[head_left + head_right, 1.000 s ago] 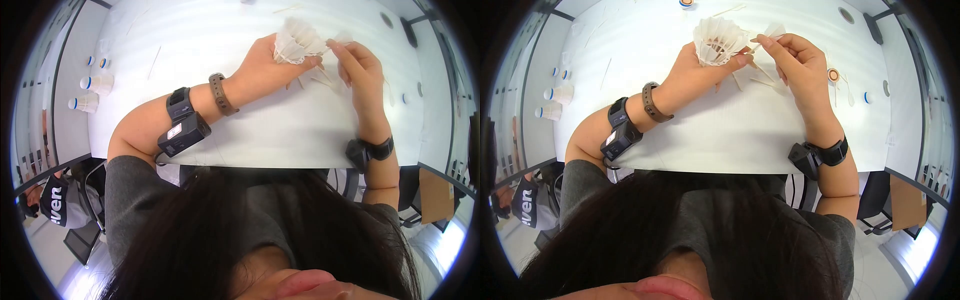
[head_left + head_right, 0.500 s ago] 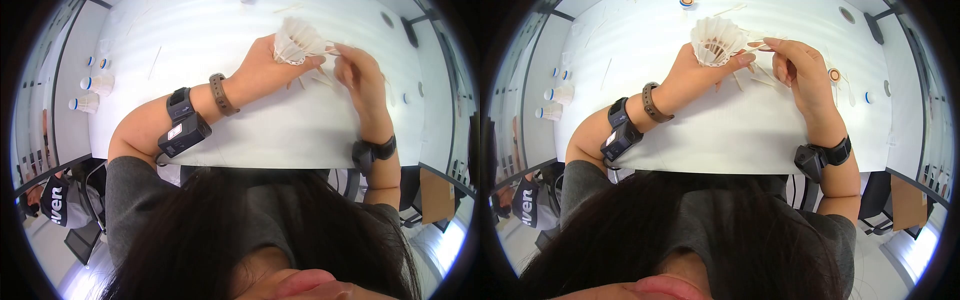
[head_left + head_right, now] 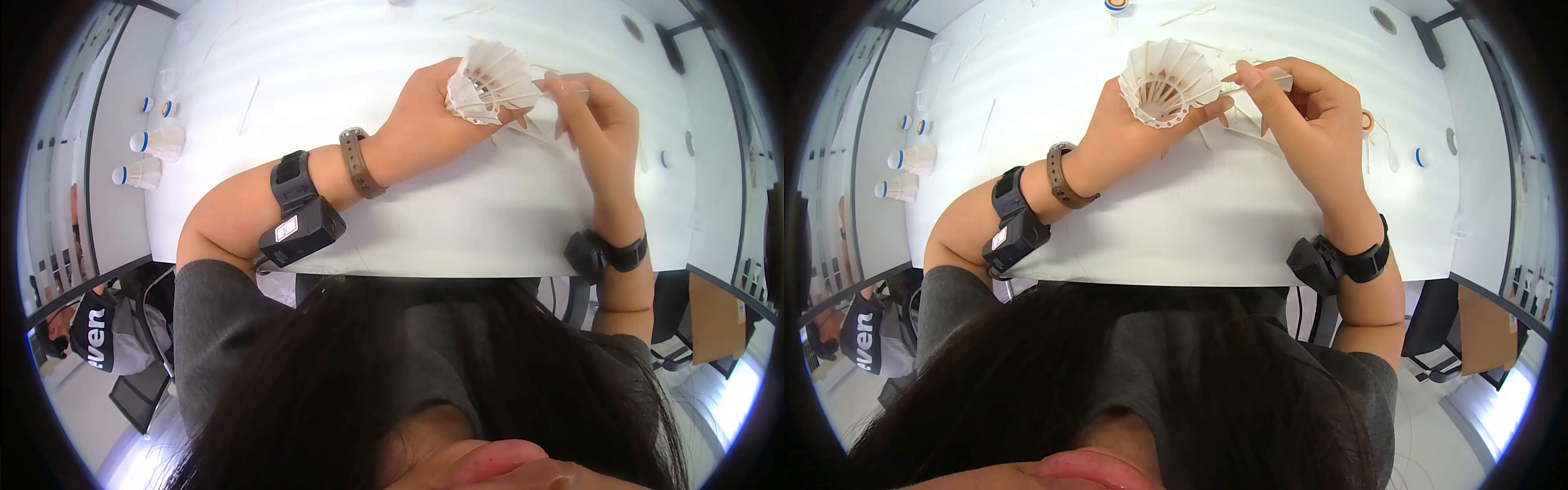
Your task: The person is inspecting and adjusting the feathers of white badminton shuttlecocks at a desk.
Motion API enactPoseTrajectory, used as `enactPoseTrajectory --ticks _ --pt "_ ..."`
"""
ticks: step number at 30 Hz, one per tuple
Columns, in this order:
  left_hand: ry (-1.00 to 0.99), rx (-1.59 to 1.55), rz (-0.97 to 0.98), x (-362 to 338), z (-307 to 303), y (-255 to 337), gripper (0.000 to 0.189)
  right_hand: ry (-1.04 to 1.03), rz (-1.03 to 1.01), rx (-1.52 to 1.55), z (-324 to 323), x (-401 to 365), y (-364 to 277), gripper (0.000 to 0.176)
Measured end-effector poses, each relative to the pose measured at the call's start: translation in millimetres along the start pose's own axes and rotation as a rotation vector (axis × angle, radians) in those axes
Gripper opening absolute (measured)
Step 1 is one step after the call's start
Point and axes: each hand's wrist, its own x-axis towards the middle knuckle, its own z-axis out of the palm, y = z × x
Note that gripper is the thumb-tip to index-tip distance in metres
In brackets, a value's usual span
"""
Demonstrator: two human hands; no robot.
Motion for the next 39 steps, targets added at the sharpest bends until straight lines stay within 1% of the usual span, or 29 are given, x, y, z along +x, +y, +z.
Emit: enactPoseTrajectory --ticks 1,4,6,10,11,14,17,18,20,21,23,26,28,31,37,39 --pt "0.006 -0.001 0.017 0 1 -1 0.028 -0.013 0.021 -0.046 -1 -2 -2 0.016" --pt "0.027 -0.003 0.05 -1 1 -4 0.029 -0.035 -0.023 -0.018 -1 -2 2 0.014" --pt "0.034 -0.003 0.061 -1 0 -4 0.029 -0.043 0.003 -0.036 -1 -1 4 0.013" --pt "0.049 -0.007 0.035 0 0 -4 0.027 -0.04 0.003 -0.038 -1 -1 3 0.014" --pt "0.045 -0.062 0.007 0 0 0 0.026 -0.049 0.016 -0.011 -3 -1 1 0.014" --pt "0.103 -0.093 0.002 0 2 8 0.018 0.048 -0.064 -0.087 -1 -3 -6 0.014" --pt "0.195 -0.151 0.034 2 6 0 0.018 0.093 -0.149 -0.099 -4 -3 -6 0.013" --pt "0.145 -0.102 -0.032 1 1 6 0.019 0.116 -0.192 -0.111 -5 -3 -4 0.011" --pt "0.195 -0.169 0.04 1 5 -2 0.021 0.104 -0.258 -0.178 -9 -4 -2 0.01" --pt "0.177 -0.192 0.056 1 5 -3 0.021 0.089 -0.338 -0.19 -10 -3 2 0.008" --pt "0.143 -0.241 0.088 1 5 -5 0.023 0.074 -0.377 -0.237 -9 -3 -2 0.006" --pt "0.127 -0.039 0.127 0 0 -21 0.035 0.032 -0.456 -0.308 -7 -2 -8 0.007" --pt "0.152 0.063 0.195 0 1 -22 0.03 0.008 -0.521 -0.357 -6 -2 -10 0.009" --pt "0.178 0.106 0.281 -1 2 -19 0.031 -0.009 -0.63 -0.448 -6 1 -10 0.013" --pt "0.176 0.167 0.387 1 0 -22 0.041 -0.02 -0.646 -0.465 -6 1 -8 0.011" --pt "0.145 0.211 0.396 0 -2 -22 0.046 -0.015 -0.657 -0.482 -7 0 -9 0.011"
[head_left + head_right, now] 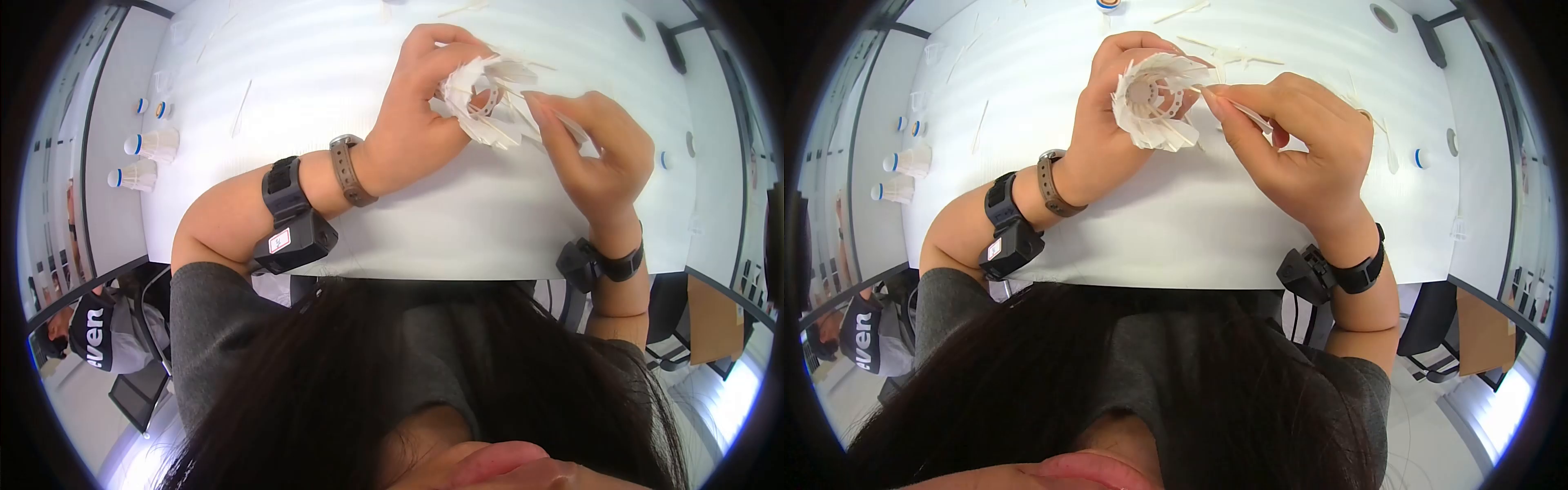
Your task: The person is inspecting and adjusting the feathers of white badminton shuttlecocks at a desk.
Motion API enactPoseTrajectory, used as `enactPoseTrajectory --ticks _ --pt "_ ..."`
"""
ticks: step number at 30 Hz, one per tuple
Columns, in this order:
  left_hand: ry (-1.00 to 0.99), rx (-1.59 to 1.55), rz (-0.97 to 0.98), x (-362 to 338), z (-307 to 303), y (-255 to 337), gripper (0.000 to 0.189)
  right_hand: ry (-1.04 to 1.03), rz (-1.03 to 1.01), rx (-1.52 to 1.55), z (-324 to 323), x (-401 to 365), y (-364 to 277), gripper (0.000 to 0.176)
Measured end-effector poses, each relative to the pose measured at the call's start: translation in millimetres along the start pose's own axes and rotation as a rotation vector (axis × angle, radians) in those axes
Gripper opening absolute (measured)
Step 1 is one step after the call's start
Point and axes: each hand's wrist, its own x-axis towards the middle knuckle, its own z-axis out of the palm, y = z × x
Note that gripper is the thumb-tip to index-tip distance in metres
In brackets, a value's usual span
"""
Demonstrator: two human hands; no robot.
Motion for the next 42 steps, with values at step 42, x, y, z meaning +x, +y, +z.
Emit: enactPoseTrajectory --ticks 42 --pt "-0.259 -0.08 0.038 3 -5 8 0.055 -0.148 0.419 0.247 14 -11 -10 0.015"
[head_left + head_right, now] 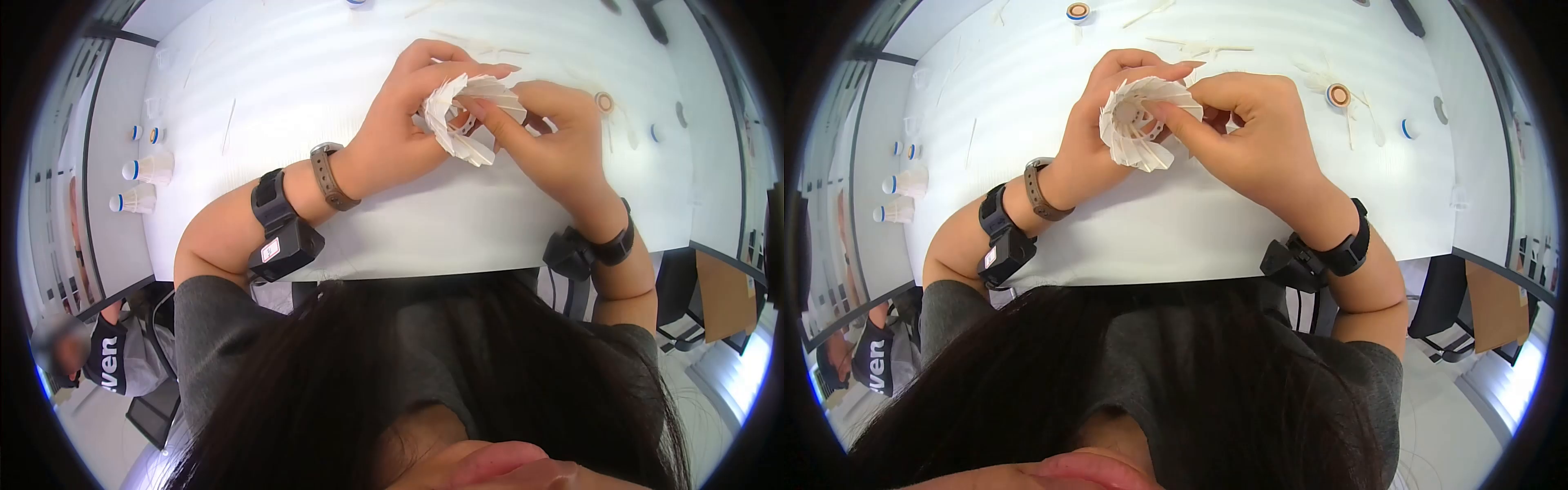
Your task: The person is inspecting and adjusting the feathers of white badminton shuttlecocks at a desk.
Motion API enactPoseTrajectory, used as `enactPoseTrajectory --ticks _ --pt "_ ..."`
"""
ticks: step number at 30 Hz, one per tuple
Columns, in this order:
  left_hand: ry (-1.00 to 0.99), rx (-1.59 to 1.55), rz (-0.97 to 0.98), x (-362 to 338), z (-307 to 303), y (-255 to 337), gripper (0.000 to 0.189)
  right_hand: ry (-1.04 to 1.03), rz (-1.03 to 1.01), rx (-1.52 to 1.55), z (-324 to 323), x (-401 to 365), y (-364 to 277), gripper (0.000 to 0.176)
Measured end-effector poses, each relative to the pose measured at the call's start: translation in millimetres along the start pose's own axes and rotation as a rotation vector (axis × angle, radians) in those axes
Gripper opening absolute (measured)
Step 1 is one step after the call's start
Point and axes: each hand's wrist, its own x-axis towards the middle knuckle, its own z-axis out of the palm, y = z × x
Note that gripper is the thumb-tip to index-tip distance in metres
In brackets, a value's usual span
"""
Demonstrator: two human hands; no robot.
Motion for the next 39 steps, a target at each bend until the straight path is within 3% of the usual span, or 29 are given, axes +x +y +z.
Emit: enactPoseTrajectory --ticks 3,7,9,12,18,21,24,33,36,39 --pt "-0.013 0.043 0.012 2 0 1 0.054 -0.047 0.098 0.04 -1 0 0 0.016" --pt "0.026 0.097 0.1 1 2 -7 0.05 -0.046 0.056 -0.008 -4 2 3 0.02" --pt "0.024 0.02 -0.061 -1 2 -5 0.046 -0.014 -0.036 -0.046 -6 4 4 0.022" --pt "0.067 -0.034 -0.137 -2 3 -5 0.042 0.012 -0.022 -0.05 -12 4 0 0.02" --pt "0.08 0.057 -0.056 -3 5 -10 0.035 0.059 -0.025 -0.002 -15 5 -4 0.011" --pt "0.154 -0.12 -0.091 -4 10 -15 0.039 0.056 -0.06 -0.074 -14 6 -4 0.011" --pt "0.147 -0.049 -0.103 -2 8 -10 0.038 0.046 -0.115 -0.142 -14 7 -4 0.011" --pt "0.154 -0.05 -0.161 -3 6 -3 0.037 0.028 0.014 -0.008 -7 3 -1 0.012" --pt "0.095 0.023 -0.097 -5 2 -8 0.035 0.048 -0.012 0.023 -5 3 -1 0.012" --pt "0.165 -0.086 -0.153 -4 7 -7 0.035 0.075 -0.082 -0.082 -11 6 -2 0.012"
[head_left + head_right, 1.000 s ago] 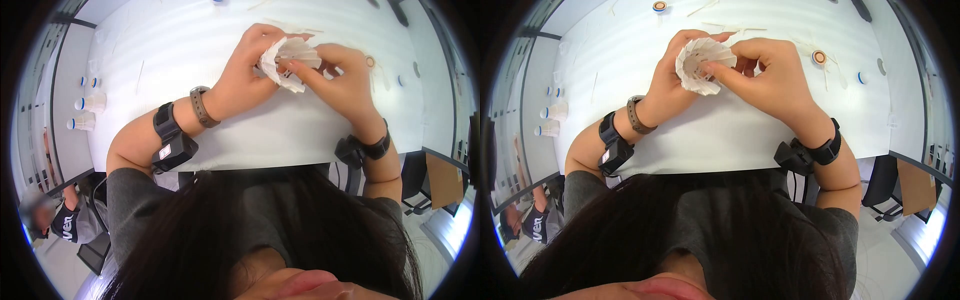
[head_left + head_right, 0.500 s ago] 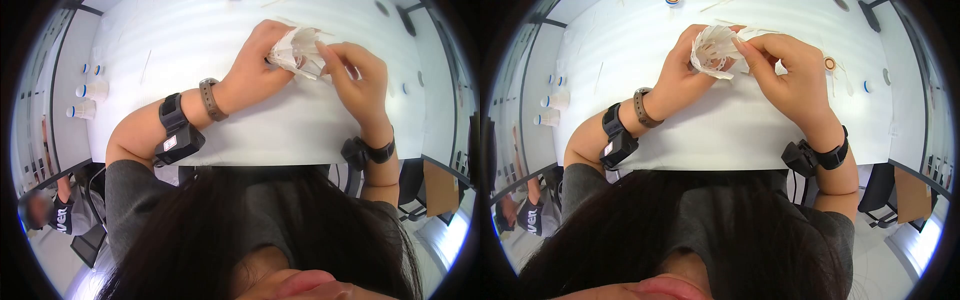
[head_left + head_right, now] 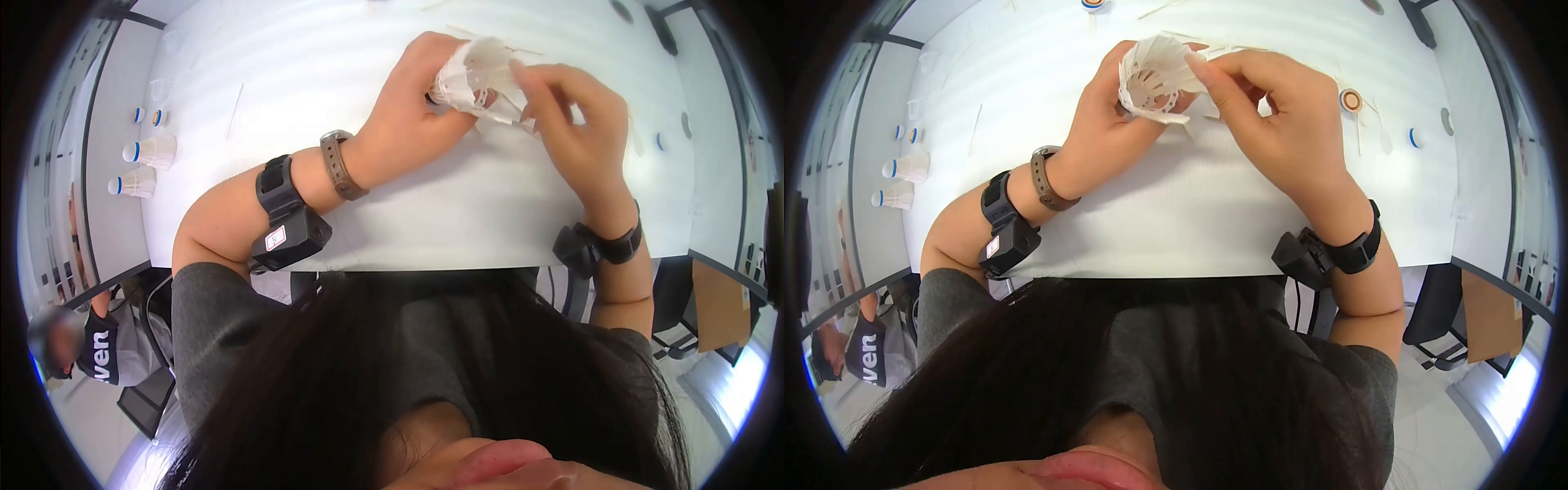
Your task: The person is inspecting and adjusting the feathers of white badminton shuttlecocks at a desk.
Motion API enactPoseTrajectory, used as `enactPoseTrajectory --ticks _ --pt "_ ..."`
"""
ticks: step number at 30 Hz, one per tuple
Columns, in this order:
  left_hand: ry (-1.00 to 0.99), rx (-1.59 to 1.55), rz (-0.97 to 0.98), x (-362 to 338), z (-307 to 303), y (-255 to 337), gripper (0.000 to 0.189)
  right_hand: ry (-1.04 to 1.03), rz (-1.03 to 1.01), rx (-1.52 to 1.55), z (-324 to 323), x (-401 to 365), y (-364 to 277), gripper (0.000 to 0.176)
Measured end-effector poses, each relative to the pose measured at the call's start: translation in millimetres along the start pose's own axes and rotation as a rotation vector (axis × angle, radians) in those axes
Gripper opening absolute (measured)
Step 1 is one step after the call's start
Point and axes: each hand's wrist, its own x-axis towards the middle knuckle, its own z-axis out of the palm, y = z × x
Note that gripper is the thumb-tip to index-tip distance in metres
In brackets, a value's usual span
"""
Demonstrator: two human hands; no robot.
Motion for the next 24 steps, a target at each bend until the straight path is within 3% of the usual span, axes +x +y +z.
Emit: enactPoseTrajectory --ticks 3,6,9,11,14,15,24 --pt "0.09 -0.133 -0.275 0 2 5 0.034 0.055 0.019 -0.009 -4 1 4 0.014" --pt "0.127 -0.156 -0.325 5 -3 10 0.039 -0.031 -0.056 -0.091 -7 4 8 0.02" --pt "0.231 -0.181 -0.274 3 3 7 0.026 -0.144 -0.109 -0.143 -5 3 7 0.02" --pt "0.235 -0.195 -0.315 4 1 8 0.027 -0.196 -0.178 -0.105 0 1 13 0.022" --pt "0.267 -0.23 -0.328 5 2 8 0.028 -0.318 -0.222 -0.302 2 -5 7 0.029" --pt "0.279 -0.241 -0.328 5 2 8 0.028 -0.384 -0.165 -0.298 2 -6 8 0.035" --pt "0.255 -0.181 -0.354 6 -3 8 0.028 -0.439 -0.225 -0.387 1 -4 7 0.05"
